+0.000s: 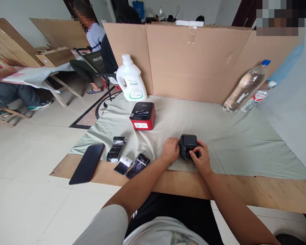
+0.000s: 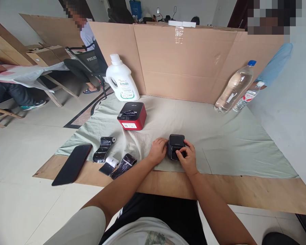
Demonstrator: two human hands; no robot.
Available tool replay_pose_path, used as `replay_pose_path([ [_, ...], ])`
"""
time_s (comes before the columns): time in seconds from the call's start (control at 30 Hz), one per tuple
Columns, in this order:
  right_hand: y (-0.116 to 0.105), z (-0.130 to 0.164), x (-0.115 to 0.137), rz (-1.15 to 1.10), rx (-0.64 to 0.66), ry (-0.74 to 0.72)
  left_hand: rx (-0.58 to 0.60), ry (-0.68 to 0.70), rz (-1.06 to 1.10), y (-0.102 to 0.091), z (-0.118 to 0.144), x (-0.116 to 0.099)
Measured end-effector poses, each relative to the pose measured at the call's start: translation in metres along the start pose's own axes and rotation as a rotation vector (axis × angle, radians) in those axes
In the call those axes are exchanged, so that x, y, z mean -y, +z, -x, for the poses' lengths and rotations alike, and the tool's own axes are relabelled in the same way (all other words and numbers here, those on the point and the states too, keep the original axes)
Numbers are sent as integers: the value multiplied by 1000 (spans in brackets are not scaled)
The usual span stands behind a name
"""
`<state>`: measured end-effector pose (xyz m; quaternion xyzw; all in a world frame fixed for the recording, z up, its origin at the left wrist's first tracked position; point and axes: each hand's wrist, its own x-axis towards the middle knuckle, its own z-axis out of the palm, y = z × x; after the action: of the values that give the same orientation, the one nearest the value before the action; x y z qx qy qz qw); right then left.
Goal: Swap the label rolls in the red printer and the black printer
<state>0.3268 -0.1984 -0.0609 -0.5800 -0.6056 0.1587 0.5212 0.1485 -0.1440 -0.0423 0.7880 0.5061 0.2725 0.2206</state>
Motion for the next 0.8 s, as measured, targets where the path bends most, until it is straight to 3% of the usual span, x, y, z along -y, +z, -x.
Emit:
replay_pose_path([
  [0.07, 2, 1, 0, 36, -12, -30, -30, -92, 118, -3, -7, -1],
  [0.13, 4, 1, -2, 39, -6, -46, 20, -241, 319, -5, -18, -1],
  [0.23, 6, 2, -6, 53, 48, -40, 236, -430, 674, -7, -33, 0],
  [0.33, 7, 3, -11, 87, 121, -32, 385, -484, 872, -8, -42, 4],
  [0.57, 9, 4, -11, 142, 180, -25, 439, -523, 989, -13, -47, 7],
  [0.8, 14, 7, -16, 126, 134, -16, 413, -593, 960, -13, -52, -1],
])
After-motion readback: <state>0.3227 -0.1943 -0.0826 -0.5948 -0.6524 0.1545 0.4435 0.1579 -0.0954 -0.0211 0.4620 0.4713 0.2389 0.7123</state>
